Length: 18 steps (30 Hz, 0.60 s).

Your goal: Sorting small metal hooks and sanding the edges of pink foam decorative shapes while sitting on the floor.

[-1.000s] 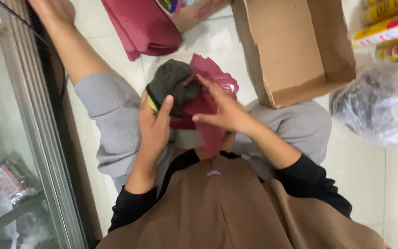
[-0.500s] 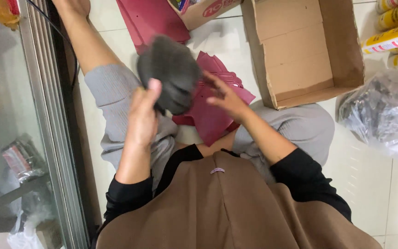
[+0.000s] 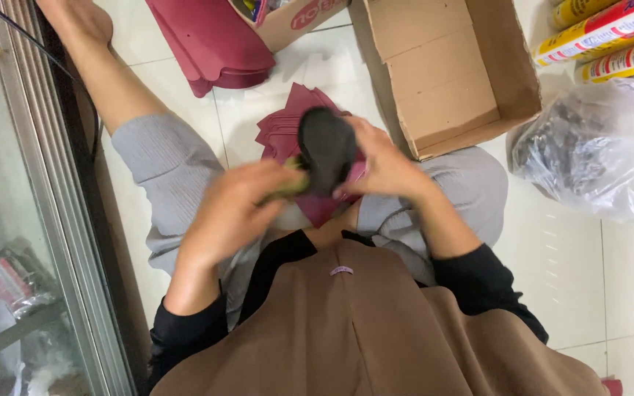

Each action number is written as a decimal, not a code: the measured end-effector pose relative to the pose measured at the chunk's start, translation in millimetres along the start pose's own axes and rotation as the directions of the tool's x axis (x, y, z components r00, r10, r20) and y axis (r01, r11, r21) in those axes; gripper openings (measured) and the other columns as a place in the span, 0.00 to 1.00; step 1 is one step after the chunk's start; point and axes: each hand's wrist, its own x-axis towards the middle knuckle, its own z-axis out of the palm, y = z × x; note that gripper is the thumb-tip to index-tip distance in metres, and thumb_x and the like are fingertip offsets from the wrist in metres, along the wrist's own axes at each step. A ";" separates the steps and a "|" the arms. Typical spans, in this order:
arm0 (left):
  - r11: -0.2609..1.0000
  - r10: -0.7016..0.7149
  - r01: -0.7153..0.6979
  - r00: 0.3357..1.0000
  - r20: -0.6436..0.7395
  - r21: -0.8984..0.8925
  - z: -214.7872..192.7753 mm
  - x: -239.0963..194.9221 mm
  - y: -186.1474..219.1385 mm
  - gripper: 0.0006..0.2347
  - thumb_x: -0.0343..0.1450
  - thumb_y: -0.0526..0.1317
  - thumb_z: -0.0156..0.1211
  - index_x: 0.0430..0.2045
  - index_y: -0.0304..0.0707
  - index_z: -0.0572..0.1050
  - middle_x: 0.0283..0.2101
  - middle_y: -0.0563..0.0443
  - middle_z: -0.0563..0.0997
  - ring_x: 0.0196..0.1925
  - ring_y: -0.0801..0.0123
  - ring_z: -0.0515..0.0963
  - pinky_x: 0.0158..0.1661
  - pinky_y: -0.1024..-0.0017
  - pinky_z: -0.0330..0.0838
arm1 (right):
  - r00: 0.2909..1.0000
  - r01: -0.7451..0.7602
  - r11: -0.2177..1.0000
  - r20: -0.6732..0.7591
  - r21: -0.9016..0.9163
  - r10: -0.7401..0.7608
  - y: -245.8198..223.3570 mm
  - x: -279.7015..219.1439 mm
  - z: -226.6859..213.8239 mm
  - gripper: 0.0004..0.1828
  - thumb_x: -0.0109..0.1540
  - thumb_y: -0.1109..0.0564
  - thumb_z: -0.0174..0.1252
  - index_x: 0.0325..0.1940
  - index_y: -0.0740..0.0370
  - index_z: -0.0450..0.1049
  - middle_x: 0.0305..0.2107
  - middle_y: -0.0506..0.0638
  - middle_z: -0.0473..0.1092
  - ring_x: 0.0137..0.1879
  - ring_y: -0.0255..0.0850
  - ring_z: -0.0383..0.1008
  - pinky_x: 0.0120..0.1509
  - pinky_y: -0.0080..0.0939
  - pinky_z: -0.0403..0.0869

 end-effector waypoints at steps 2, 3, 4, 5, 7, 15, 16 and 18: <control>0.994 0.057 -0.048 0.995 0.087 -0.101 11.2 5.0 11.0 0.12 0.67 0.29 0.61 0.44 0.34 0.81 0.38 0.37 0.82 0.42 0.37 0.81 0.44 0.53 0.75 | 0.999 0.030 0.995 0.035 0.099 -0.033 -11.4 -4.4 19.7 0.53 0.46 0.51 0.82 0.68 0.68 0.62 0.63 0.68 0.60 0.71 0.68 0.60 0.74 0.68 0.60; 0.975 0.123 -0.087 0.978 0.170 -0.204 17.0 7.5 16.1 0.12 0.68 0.29 0.59 0.44 0.34 0.81 0.35 0.39 0.83 0.39 0.40 0.82 0.42 0.56 0.76 | 0.996 0.054 0.979 0.063 0.198 -0.068 -17.0 -7.2 29.9 0.48 0.54 0.52 0.77 0.71 0.67 0.61 0.70 0.66 0.54 0.76 0.67 0.54 0.79 0.66 0.55; 0.974 0.122 -0.086 0.978 0.170 -0.207 12.9 7.5 17.2 0.12 0.68 0.29 0.59 0.44 0.34 0.81 0.35 0.39 0.83 0.39 0.40 0.82 0.42 0.56 0.76 | 0.996 0.051 0.979 0.065 0.198 -0.065 -17.8 -10.6 30.5 0.48 0.54 0.52 0.77 0.71 0.67 0.61 0.70 0.66 0.54 0.76 0.67 0.54 0.79 0.66 0.55; 0.979 0.091 -0.063 0.986 0.139 -0.192 8.4 9.3 17.9 0.14 0.65 0.29 0.62 0.44 0.33 0.81 0.36 0.36 0.82 0.40 0.36 0.81 0.41 0.51 0.75 | 0.997 0.015 0.976 0.077 0.218 -0.033 -17.1 -11.5 29.5 0.32 0.55 0.52 0.75 0.55 0.64 0.67 0.54 0.60 0.65 0.66 0.61 0.66 0.74 0.66 0.59; 0.983 0.057 -0.037 0.992 0.108 -0.180 -2.5 9.0 11.9 0.15 0.62 0.29 0.65 0.44 0.32 0.81 0.36 0.33 0.82 0.42 0.31 0.80 0.40 0.46 0.74 | 0.996 -0.023 0.971 0.092 0.240 0.001 -10.5 -15.2 22.7 0.17 0.56 0.53 0.73 0.40 0.60 0.74 0.37 0.53 0.76 0.55 0.56 0.78 0.69 0.66 0.63; 0.958 0.210 -0.049 0.790 -0.576 0.282 -1.2 -10.4 -11.3 0.15 0.58 0.33 0.74 0.35 0.55 0.83 0.29 0.63 0.75 0.30 0.62 0.77 0.36 0.67 0.72 | 0.958 0.078 0.924 -0.228 -0.374 -0.174 -45.7 -12.1 -36.8 0.13 0.59 0.56 0.70 0.48 0.52 0.83 0.30 0.44 0.69 0.41 0.45 0.71 0.58 0.44 0.65; 0.960 0.197 -0.036 0.792 -0.579 0.277 -0.3 -20.4 -10.0 0.15 0.58 0.33 0.74 0.35 0.55 0.83 0.29 0.63 0.75 0.30 0.62 0.77 0.36 0.67 0.72 | 0.961 0.079 0.927 -0.219 -0.366 -0.168 -62.4 -14.0 -41.2 0.13 0.59 0.56 0.70 0.48 0.52 0.83 0.30 0.44 0.69 0.41 0.45 0.71 0.58 0.44 0.65; 0.988 0.142 -0.102 0.887 -0.439 0.113 0.4 -35.9 -8.4 0.19 0.53 0.31 0.75 0.37 0.53 0.83 0.35 0.61 0.82 0.39 0.59 0.81 0.42 0.65 0.74 | 0.977 0.173 0.968 -0.096 -0.181 -0.193 -95.2 -15.7 -53.1 0.09 0.53 0.60 0.67 0.36 0.59 0.77 0.65 0.70 0.62 0.74 0.68 0.61 0.79 0.61 0.58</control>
